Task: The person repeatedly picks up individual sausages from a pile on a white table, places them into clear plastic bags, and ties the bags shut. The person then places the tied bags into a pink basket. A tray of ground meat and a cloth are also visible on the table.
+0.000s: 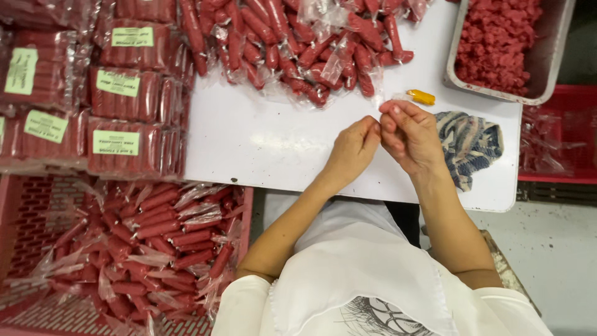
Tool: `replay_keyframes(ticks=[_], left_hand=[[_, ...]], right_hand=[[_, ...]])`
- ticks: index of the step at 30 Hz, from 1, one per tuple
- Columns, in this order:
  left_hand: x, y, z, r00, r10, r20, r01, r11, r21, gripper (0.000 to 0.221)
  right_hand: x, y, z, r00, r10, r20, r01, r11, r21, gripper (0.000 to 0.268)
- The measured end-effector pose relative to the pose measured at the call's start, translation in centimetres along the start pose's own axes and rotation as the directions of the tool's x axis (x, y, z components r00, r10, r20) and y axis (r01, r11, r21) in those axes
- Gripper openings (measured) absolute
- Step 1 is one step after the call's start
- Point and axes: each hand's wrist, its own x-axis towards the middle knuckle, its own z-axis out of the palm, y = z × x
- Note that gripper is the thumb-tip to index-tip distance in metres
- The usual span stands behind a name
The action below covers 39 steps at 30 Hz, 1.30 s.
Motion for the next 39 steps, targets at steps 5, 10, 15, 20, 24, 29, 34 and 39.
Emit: replay_keyframes(ticks=[5, 10, 15, 20, 24, 29, 34, 39], left_hand=[[-0.7, -0.8, 0.1, 0.985, -0.062, 0.159, 0.088, 0.983, -0.162, 0.027], [-2.8, -0.1, -2.5, 0.943, -0.084, 0.321, 0.195, 0.923, -0.332, 0.025], [-3.0, -3.2, -4.5, 0.895, -0.25, 0.371, 0.447, 0.477, -0.757, 0.023], [-0.4, -3.9, -6.4, 0.96, -0.15, 0.236, 0.159, 0.987, -0.019, 0.024], [-0.5, -1.3, -6.4, 0.977, 0.184, 0.106, -0.193, 0.56, 0.806, 0.004], [-3.7, 1.2, -6.0, 0.976, -0.13, 0.175, 0.156, 0.977, -0.144, 0.006], [-2.8, -4.1, -2.0, 0.854, -0.514, 0.084, 0.294, 0.343, -0.892, 0.018], [-1.8, -6.4, -4.3, 0.946, -0.312, 0.09, 0.311, 0.788, -0.532, 0.019]], right_hand=[[-0.2, -0.7, -0.1, 0.993, 0.108, -0.046, -0.096, 0.973, 0.21, 0.017], [2.4, -0.9, 0.5, 0.974, 0.219, 0.056, -0.222, 0.881, 0.419, 0.014], [3.7, 0.6, 2.1, 0.956, -0.274, -0.108, 0.275, 0.961, -0.005, 0.017], [0.1, -1.7, 7.4, 0.824, -0.245, 0.511, 0.563, 0.254, -0.787, 0.053], [0.4, 0.0, 3.3, 0.818, 0.121, 0.563, 0.557, -0.41, -0.722, 0.015], [-1.1, -0.6, 0.1, 0.833, 0.148, 0.534, 0.487, 0.264, -0.833, 0.02], [-1.4, 4.6, -1.4, 0.776, -0.129, 0.617, 0.554, -0.327, -0.765, 0.012], [-0.8, 3.8, 0.4, 0.585, -0.31, 0.749, 0.651, -0.37, -0.662, 0.01]])
